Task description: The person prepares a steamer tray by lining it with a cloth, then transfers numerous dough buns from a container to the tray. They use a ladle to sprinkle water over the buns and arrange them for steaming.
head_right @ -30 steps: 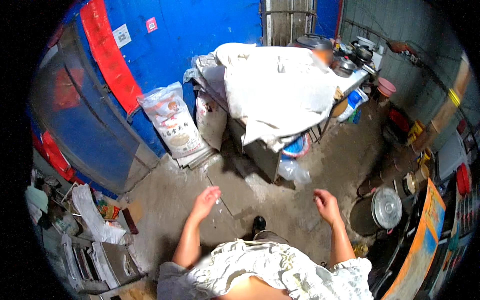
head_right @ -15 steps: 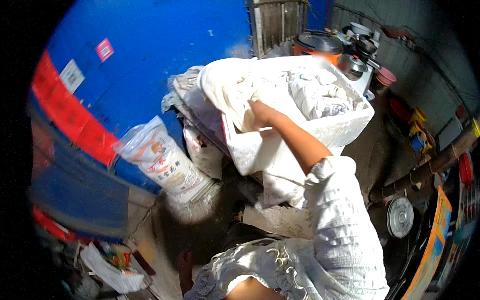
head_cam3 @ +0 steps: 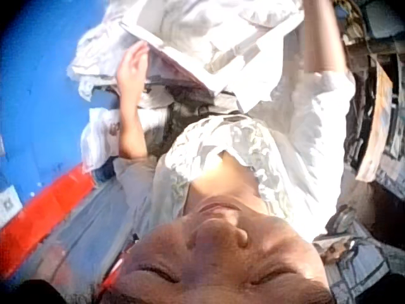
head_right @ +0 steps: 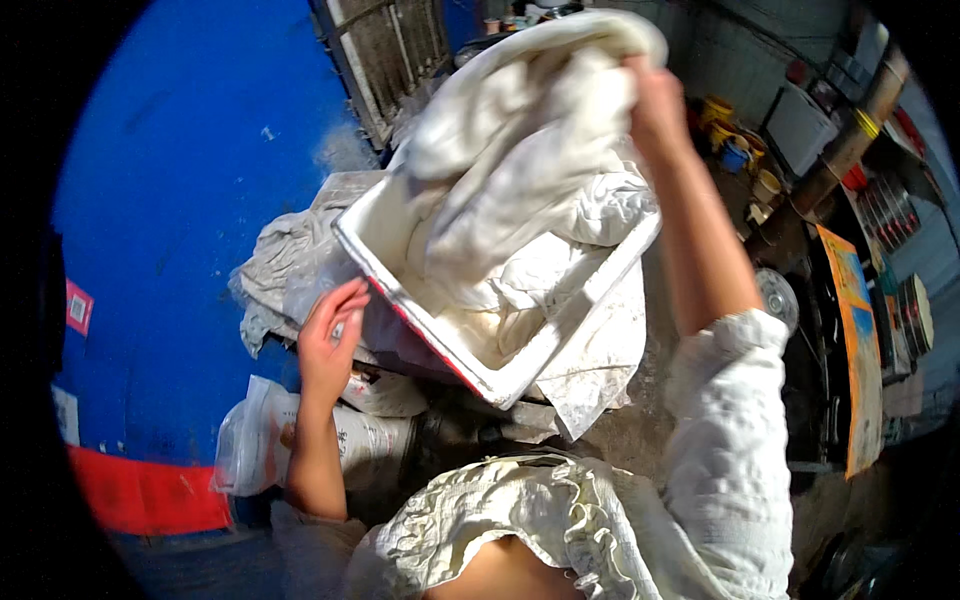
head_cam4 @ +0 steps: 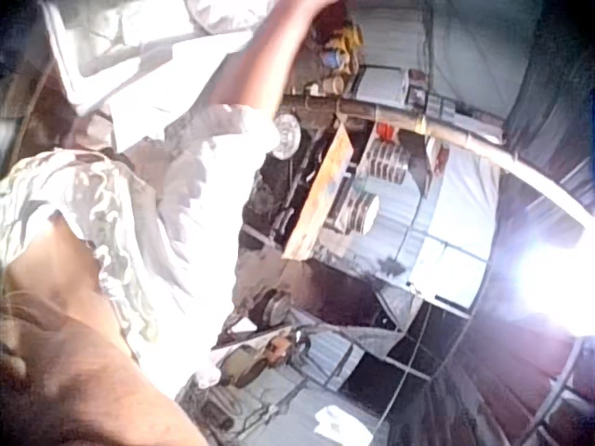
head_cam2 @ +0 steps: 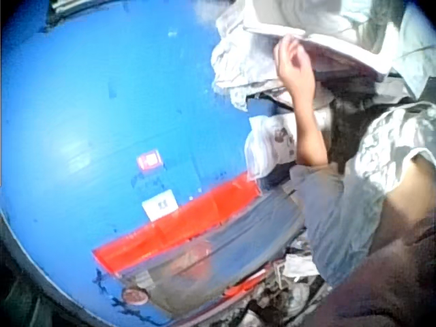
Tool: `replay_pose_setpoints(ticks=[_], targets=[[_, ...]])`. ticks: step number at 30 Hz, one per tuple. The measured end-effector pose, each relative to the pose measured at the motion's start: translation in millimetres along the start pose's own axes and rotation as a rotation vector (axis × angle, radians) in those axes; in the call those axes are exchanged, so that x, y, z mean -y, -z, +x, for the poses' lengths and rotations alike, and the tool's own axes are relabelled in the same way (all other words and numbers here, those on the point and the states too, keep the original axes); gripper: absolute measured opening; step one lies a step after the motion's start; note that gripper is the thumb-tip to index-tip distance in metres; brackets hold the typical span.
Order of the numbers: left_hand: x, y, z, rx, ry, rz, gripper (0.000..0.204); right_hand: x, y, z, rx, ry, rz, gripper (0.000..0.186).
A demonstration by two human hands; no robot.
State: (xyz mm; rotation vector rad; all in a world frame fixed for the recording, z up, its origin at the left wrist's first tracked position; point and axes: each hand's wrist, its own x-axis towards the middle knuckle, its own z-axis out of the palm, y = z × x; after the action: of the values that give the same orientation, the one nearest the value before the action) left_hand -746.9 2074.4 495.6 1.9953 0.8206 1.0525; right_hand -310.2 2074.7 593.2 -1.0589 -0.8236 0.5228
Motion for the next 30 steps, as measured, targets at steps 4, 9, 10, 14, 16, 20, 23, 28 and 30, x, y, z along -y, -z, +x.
replay_pose_setpoints(ticks=[4, 9, 10, 14, 16, 20, 23, 28, 30], targets=[[-10.1, -54.9, 87.5, 0.376, -0.227, 0.166, 0.050, 131.2, 157.9, -49.3, -0.248, 0.378, 0.056, 0.037], [30.8, -165.4, 177.9, 0.616, -0.411, 0.604, 0.075, 192.5, 314.0, -197.1, -0.545, 0.328, -0.169, 0.045], [36.5, -191.7, 198.1, 0.594, -0.521, 0.711, 0.078, 194.5, 340.4, -233.8, -0.569, 0.409, -0.343, 0.046], [72.0, -301.8, 250.1, 0.562, -0.780, 1.045, 0.100, 183.9, 391.3, -392.2, -0.862, 0.354, -0.762, 0.058], [44.2, -359.9, 266.9, 0.721, -0.788, 1.117, 0.113, 205.2, 475.2, -536.5, -0.877, 0.076, -1.013, 0.063], [138.0, -425.7, 311.2, 0.530, -0.803, 1.026, 0.116, 127.5, 485.2, -661.4, -1.062, -0.081, -1.006, 0.045], [80.0, -432.6, 302.9, 0.935, -0.579, 1.137, 0.102, 91.5, 421.3, -690.4, -1.217, -0.333, -0.852, 0.035], [137.8, -448.2, 280.9, 0.833, -0.499, 1.025, 0.076, 67.2, 363.8, -623.3, -1.270, -0.360, -0.891, 0.033], [150.2, -442.9, 276.3, 0.712, -0.561, 0.956, 0.062, 72.6, 366.9, -615.6, -1.203, -0.403, -0.972, 0.036]])
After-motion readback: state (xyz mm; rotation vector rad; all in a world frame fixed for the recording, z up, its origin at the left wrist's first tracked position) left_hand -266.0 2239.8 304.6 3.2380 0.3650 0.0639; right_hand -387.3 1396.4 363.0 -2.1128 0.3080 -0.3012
